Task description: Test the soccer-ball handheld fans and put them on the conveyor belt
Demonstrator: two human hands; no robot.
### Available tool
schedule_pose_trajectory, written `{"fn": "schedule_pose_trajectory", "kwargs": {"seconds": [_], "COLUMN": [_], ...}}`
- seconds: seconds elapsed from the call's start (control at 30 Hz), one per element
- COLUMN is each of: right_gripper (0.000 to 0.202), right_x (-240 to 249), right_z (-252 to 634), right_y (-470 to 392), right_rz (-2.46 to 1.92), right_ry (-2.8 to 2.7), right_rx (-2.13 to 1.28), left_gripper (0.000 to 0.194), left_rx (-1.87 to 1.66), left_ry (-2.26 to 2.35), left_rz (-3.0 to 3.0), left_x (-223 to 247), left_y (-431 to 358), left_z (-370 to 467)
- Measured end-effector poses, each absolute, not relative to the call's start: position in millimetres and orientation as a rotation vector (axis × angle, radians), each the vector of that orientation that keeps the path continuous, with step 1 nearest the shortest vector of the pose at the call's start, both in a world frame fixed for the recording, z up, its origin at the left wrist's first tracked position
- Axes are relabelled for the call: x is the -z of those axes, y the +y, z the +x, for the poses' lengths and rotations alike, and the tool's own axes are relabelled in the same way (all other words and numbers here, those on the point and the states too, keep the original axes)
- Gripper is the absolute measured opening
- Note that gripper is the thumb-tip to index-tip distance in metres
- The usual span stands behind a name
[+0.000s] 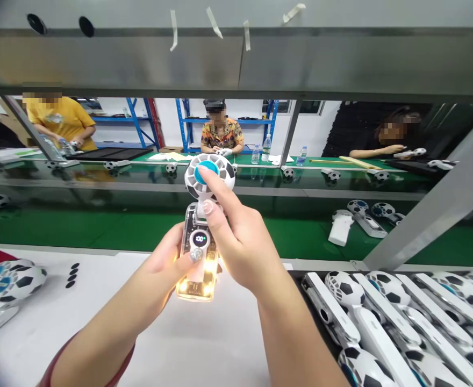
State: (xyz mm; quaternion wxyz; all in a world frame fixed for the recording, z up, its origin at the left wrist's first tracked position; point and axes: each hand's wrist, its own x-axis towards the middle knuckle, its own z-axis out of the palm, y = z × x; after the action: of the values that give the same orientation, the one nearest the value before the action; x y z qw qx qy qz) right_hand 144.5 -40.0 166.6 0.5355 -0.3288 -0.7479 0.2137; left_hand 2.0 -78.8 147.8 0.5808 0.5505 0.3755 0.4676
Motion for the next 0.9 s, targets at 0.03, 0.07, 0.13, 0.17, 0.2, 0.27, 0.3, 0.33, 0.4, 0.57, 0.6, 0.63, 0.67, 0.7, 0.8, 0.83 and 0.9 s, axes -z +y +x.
{"fn": "schedule_pose_trajectory", "kwargs": {"seconds": [0.03, 0.07, 0.13, 0.17, 0.2, 0.27, 0.3, 0.33, 0.4, 0.57, 0.6, 0.63, 0.67, 0.7, 0.8, 0.83, 0.9], "right_gripper": [0.042, 0.042, 0.042, 0.043, 0.043, 0.043, 0.044, 0.045, 0.046, 0.048, 0.048, 0.048, 0.049, 0.049, 0.050, 0.050, 0.051], "right_x": [-166, -166, -165, -165, -165, -165, -165, -165, -166, -168, -168, -169, -169, -169, -168, -168, -169], "right_z": [145, 145, 145, 145, 145, 145, 145, 145, 144, 143, 143, 142, 142, 142, 141, 141, 142], "right_y": [-40, -39, -39, -39, -39, -40, -40, -41, -41, -42, -42, -42, -43, -43, -43, -43, -44], "right_rz": [-0.787, -0.790, -0.797, -0.800, -0.806, -0.820, -0.828, -0.836, -0.847, -0.862, -0.862, -0.861, -0.860, -0.859, -0.863, -0.868, -0.878], "right_ry": [-1.787, -1.791, -1.795, -1.796, -1.796, -1.796, -1.794, -1.791, -1.782, -1.776, -1.776, -1.775, -1.775, -1.775, -1.777, -1.779, -1.784], "right_rx": [-0.502, -0.500, -0.509, -0.518, -0.531, -0.564, -0.582, -0.595, -0.606, -0.567, -0.559, -0.553, -0.551, -0.550, -0.541, -0.536, -0.522], "left_gripper": [0.039, 0.040, 0.040, 0.041, 0.042, 0.044, 0.045, 0.046, 0.049, 0.050, 0.049, 0.048, 0.048, 0.048, 0.049, 0.049, 0.047], "left_rx": [-1.084, -1.075, -1.068, -1.070, -1.071, -1.062, -1.054, -1.044, -1.027, -1.025, -1.027, -1.027, -1.024, -1.021, -1.007, -1.006, -1.007], "left_ry": [0.873, 0.863, 0.829, 0.815, 0.810, 0.822, 0.829, 0.833, 0.835, 0.837, 0.844, 0.859, 0.879, 0.900, 0.941, 0.943, 0.952], "left_rz": [1.286, 1.283, 1.277, 1.275, 1.273, 1.268, 1.263, 1.255, 1.230, 1.236, 1.249, 1.259, 1.265, 1.271, 1.276, 1.277, 1.281], "left_x": [-148, -148, -148, -148, -149, -153, -156, -158, -162, -166, -166, -166, -167, -167, -170, -170, -170], "left_y": [-79, -80, -80, -80, -81, -82, -83, -84, -85, -86, -87, -87, -88, -89, -90, -90, -89], "left_z": [2, 2, 2, 2, 3, 3, 4, 4, 5, 5, 4, 4, 4, 4, 4, 5, 5]}}
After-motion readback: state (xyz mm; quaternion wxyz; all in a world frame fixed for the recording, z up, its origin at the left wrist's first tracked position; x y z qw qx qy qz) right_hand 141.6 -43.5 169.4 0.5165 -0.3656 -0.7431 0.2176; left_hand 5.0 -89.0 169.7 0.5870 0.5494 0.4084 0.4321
